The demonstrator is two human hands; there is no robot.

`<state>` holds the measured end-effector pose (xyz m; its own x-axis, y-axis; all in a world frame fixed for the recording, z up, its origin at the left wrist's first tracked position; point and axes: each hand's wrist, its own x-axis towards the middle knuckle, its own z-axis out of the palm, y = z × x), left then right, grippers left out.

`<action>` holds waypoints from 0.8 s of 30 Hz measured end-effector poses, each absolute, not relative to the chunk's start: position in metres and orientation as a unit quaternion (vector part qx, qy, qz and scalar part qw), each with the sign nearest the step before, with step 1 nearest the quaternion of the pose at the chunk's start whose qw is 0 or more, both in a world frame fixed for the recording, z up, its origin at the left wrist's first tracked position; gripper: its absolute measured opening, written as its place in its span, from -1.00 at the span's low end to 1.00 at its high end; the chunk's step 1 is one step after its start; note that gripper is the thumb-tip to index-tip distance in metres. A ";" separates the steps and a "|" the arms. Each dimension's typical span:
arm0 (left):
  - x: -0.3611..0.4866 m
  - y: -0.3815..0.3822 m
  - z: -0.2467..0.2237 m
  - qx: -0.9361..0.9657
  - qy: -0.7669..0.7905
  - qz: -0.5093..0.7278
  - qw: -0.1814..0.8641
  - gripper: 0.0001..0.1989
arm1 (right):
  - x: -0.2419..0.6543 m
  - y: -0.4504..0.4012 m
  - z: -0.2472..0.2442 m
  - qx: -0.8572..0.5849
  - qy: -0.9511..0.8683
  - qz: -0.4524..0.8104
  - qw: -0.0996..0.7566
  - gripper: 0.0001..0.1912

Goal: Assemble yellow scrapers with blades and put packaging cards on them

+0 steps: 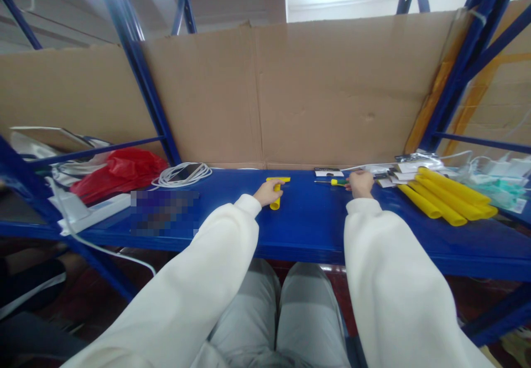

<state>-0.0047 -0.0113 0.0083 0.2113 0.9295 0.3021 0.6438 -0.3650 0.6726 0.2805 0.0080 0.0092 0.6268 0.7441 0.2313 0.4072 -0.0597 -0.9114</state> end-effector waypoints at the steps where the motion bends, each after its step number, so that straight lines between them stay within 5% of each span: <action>1: -0.005 -0.013 0.009 0.761 0.523 0.332 0.191 -0.58 | 0.279 0.008 0.010 -0.711 -0.406 0.144 0.556 -0.73; 12: -0.003 -0.005 0.008 0.773 0.514 0.358 0.103 -0.69 | 0.271 0.026 0.012 -0.733 -0.461 0.044 0.497 -0.74; 24: -0.007 -0.006 0.010 0.651 0.533 0.503 0.196 -0.73 | 0.274 0.065 0.019 -0.801 -0.552 0.016 0.232 -0.76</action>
